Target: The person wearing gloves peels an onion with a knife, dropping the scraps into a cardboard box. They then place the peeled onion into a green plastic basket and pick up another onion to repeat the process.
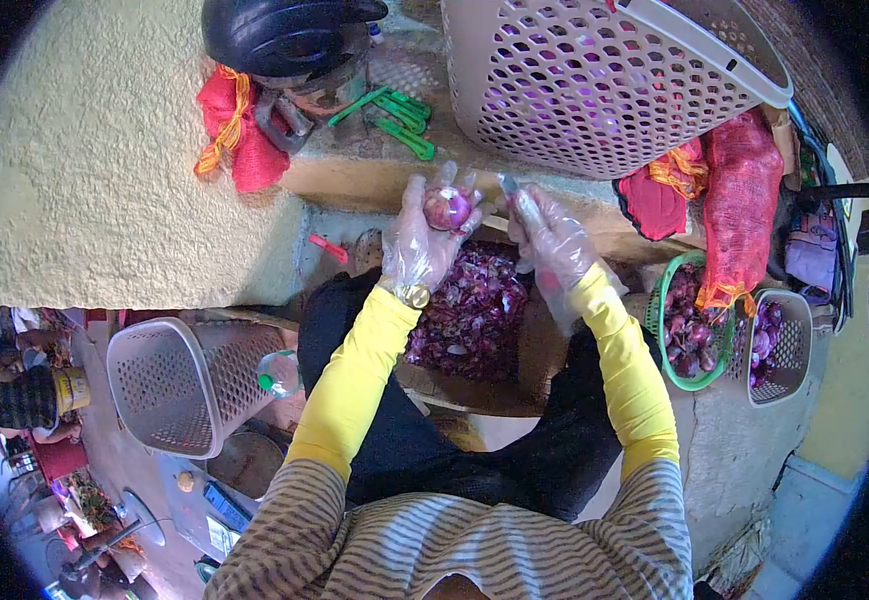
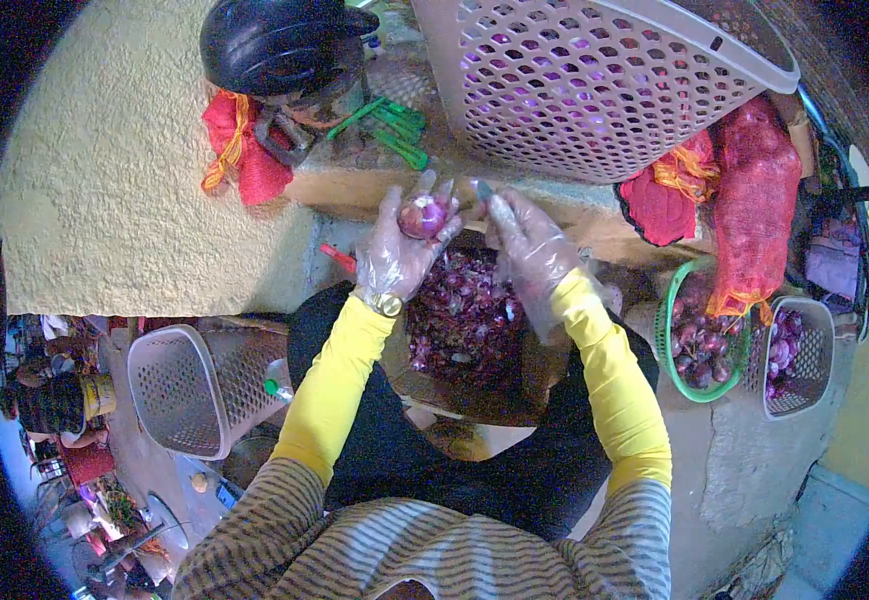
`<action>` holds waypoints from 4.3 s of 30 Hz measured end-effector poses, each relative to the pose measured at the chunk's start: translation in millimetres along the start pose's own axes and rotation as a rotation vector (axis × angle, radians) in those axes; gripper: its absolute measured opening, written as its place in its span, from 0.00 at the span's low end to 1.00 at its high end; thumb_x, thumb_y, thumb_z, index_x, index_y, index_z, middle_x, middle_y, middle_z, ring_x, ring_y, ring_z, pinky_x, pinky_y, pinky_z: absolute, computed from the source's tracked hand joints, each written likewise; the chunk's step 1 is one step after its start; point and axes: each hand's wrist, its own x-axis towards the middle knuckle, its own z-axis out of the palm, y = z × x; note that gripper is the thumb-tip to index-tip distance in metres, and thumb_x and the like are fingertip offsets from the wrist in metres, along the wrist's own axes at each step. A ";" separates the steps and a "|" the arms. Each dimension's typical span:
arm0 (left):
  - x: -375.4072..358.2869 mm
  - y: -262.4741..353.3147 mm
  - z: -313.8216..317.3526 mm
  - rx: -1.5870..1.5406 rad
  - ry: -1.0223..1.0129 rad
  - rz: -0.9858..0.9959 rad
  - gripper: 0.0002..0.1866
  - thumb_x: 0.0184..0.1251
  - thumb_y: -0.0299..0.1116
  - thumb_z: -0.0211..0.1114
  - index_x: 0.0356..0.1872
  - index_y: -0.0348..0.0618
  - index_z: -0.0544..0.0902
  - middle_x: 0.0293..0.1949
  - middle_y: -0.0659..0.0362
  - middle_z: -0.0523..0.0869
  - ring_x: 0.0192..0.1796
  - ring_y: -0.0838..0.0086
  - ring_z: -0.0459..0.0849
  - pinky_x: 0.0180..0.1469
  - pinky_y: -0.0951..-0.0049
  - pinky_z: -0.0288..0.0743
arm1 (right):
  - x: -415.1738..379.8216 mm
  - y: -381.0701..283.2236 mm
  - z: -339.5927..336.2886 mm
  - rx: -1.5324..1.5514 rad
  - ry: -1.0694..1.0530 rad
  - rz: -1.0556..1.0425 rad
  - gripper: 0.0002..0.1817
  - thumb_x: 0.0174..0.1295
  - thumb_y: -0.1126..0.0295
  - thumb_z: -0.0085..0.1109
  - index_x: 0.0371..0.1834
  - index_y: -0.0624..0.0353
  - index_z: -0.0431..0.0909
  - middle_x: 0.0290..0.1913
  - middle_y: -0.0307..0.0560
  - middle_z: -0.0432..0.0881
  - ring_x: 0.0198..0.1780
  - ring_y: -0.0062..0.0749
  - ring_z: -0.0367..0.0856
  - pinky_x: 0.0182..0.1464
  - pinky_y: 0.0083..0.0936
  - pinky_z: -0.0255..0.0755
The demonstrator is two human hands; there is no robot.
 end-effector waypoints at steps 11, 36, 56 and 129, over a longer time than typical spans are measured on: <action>7.2 -3.0 -12.7 0.084 -0.292 -0.253 0.35 0.82 0.56 0.46 0.66 0.28 0.71 0.61 0.43 0.81 0.61 0.55 0.83 0.67 0.56 0.76 | -2.7 -33.3 3.7 -1.020 -0.024 -0.450 0.35 0.45 0.36 0.77 0.42 0.56 0.85 0.33 0.51 0.86 0.36 0.44 0.86 0.40 0.38 0.77; 6.5 -0.1 -17.0 0.027 -0.173 -0.267 0.37 0.80 0.58 0.48 0.69 0.28 0.67 0.65 0.40 0.75 0.68 0.53 0.75 0.74 0.50 0.69 | -3.7 -36.5 5.8 -1.284 -0.225 -0.356 0.33 0.60 0.29 0.57 0.30 0.51 0.86 0.31 0.51 0.86 0.36 0.51 0.86 0.41 0.46 0.77; 16.4 -9.2 -28.9 -0.068 -0.148 -0.190 0.26 0.82 0.50 0.53 0.63 0.37 0.74 0.61 0.45 0.80 0.61 0.56 0.80 0.63 0.50 0.78 | -7.5 -34.0 8.4 -1.160 0.047 -0.251 0.38 0.48 0.26 0.67 0.33 0.55 0.80 0.31 0.54 0.86 0.34 0.54 0.86 0.39 0.45 0.78; -39.9 -21.2 16.7 0.018 -0.241 -0.256 0.34 0.81 0.56 0.50 0.71 0.35 0.70 0.68 0.47 0.76 0.65 0.61 0.79 0.68 0.60 0.74 | -52.8 -43.1 1.7 -1.047 0.048 -0.291 0.36 0.49 0.29 0.69 0.52 0.43 0.88 0.33 0.50 0.88 0.35 0.48 0.88 0.38 0.42 0.80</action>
